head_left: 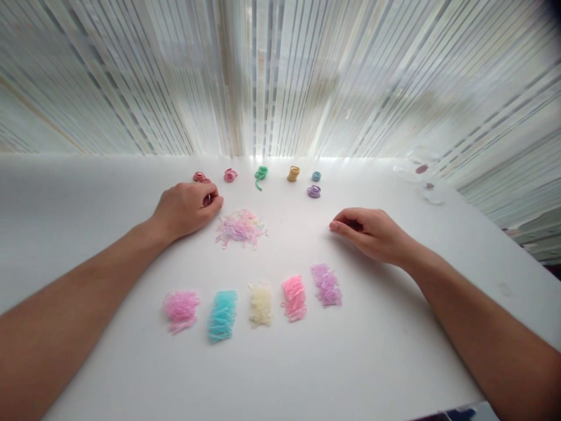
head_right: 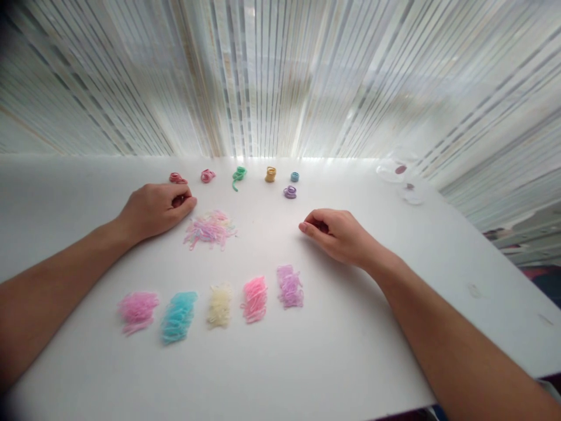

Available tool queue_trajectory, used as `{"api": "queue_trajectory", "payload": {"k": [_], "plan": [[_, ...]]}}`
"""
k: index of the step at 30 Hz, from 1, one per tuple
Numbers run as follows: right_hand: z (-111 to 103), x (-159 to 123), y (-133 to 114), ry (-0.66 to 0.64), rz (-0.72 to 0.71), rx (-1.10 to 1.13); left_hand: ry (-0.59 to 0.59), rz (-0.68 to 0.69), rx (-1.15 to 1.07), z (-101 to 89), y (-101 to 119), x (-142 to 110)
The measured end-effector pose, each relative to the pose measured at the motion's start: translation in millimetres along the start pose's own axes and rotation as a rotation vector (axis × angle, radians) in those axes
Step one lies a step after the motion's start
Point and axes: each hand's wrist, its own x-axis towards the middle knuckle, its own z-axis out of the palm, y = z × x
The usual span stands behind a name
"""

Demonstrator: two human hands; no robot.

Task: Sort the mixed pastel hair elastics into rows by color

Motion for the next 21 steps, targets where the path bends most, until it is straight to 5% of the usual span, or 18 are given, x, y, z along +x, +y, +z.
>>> {"api": "queue_trajectory", "payload": {"k": [21], "plan": [[-2.2,-1.1,-1.1,-0.011,0.016,-0.021,-0.005,-0.020,-0.004,-1.3,3.4,-1.8]]}}
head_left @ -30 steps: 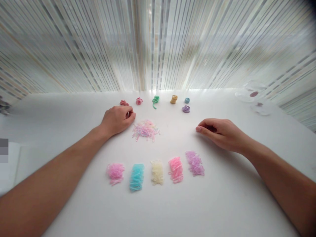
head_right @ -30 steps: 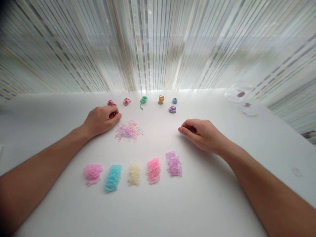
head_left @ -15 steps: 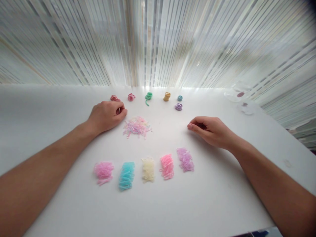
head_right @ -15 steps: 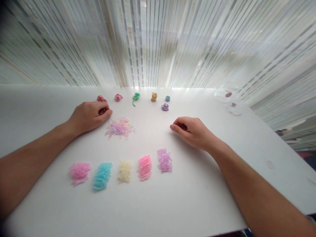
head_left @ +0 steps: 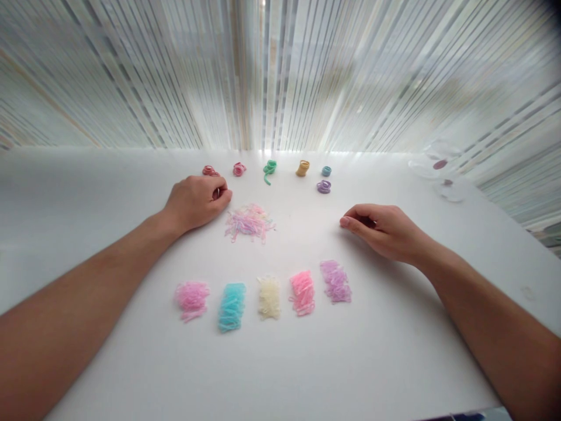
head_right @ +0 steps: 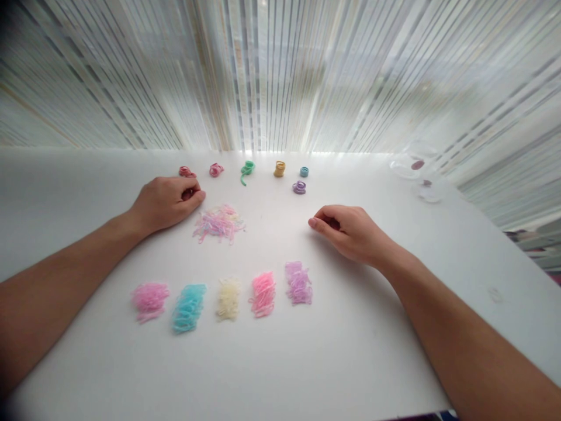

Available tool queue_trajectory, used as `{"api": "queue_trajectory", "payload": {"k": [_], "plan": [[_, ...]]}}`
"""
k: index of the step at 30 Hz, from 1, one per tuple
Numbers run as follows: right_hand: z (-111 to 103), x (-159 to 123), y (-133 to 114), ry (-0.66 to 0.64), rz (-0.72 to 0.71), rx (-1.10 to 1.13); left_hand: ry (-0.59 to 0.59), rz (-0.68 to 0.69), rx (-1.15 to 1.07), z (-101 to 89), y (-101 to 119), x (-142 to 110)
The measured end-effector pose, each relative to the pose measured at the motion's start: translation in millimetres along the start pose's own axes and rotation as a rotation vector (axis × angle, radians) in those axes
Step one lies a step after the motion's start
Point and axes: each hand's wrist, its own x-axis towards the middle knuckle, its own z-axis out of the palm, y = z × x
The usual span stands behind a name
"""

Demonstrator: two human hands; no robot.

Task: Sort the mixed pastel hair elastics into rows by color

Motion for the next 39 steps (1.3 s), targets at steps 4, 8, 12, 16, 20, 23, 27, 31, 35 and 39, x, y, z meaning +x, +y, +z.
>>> {"api": "queue_trajectory", "payload": {"k": [4,8,12,16,20,23,27,31,35,39], "plan": [[0.3,0.1,0.0,0.005,0.000,-0.003,0.004,-0.001,-0.001,0.5,-0.5,0.0],[0.2,0.1,-0.5,0.002,0.015,-0.005,-0.001,-0.012,-0.006,0.2,0.0,0.2],[-0.4,-0.2,-0.9,-0.004,0.025,-0.001,-0.004,-0.008,0.000,0.6,-0.3,0.7],[-0.5,-0.2,-0.6,-0.006,0.024,0.002,0.005,-0.005,-0.001,1.1,-0.7,0.8],[0.0,-0.2,0.1,0.000,0.025,-0.002,-0.003,-0.005,-0.006,0.0,0.3,0.4],[0.2,-0.5,0.4,0.000,0.026,0.004,-0.005,-0.009,-0.011,-0.2,0.4,0.4],[0.1,-0.2,0.2,-0.001,0.031,-0.002,0.003,-0.003,-0.009,1.6,-0.9,0.7],[-0.1,0.4,-0.4,-0.007,0.038,-0.003,0.005,-0.004,-0.011,2.0,-0.9,0.9],[-0.5,0.1,-0.7,-0.009,0.032,0.001,-0.004,-0.006,-0.008,0.7,0.5,0.8],[-0.6,-0.3,-0.5,-0.005,0.033,-0.003,0.001,-0.014,-0.020,0.7,0.5,0.6]]}}
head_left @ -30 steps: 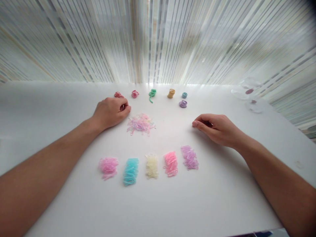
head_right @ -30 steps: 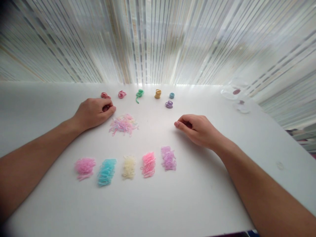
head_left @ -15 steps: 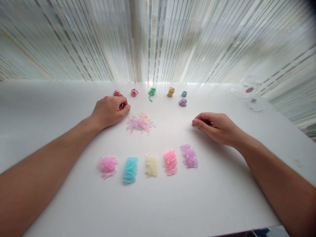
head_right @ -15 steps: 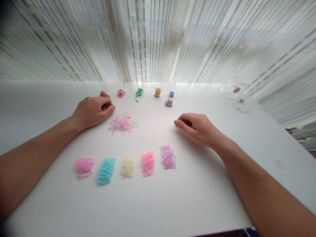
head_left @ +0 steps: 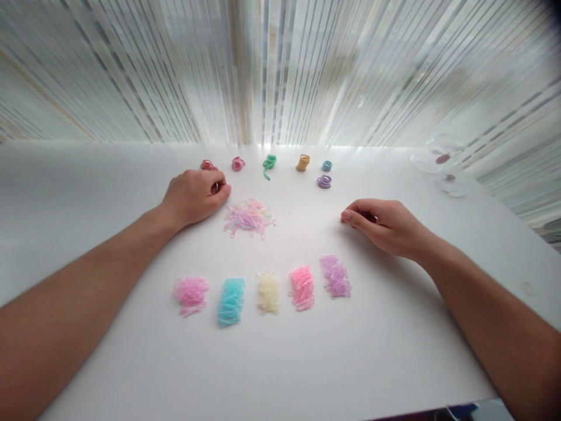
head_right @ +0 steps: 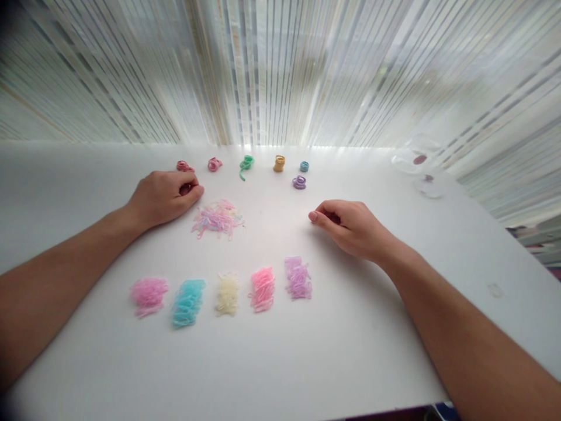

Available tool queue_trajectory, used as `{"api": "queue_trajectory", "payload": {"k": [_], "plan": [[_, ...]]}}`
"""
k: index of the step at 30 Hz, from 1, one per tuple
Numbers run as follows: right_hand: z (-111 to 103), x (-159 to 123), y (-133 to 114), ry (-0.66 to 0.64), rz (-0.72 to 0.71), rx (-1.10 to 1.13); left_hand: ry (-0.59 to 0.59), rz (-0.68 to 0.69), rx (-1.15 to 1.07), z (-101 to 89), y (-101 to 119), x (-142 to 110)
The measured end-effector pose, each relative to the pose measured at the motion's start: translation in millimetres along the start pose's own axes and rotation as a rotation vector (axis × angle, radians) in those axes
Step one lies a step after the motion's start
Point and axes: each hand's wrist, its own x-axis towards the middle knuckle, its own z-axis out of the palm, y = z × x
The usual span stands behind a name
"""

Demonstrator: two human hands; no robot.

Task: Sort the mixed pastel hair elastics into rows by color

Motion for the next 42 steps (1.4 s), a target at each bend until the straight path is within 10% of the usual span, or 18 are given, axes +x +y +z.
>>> {"api": "queue_trajectory", "payload": {"k": [42], "plan": [[10,11,33,0.045,0.180,0.362,0.109,0.063,-0.049,13.5,-3,-10]]}}
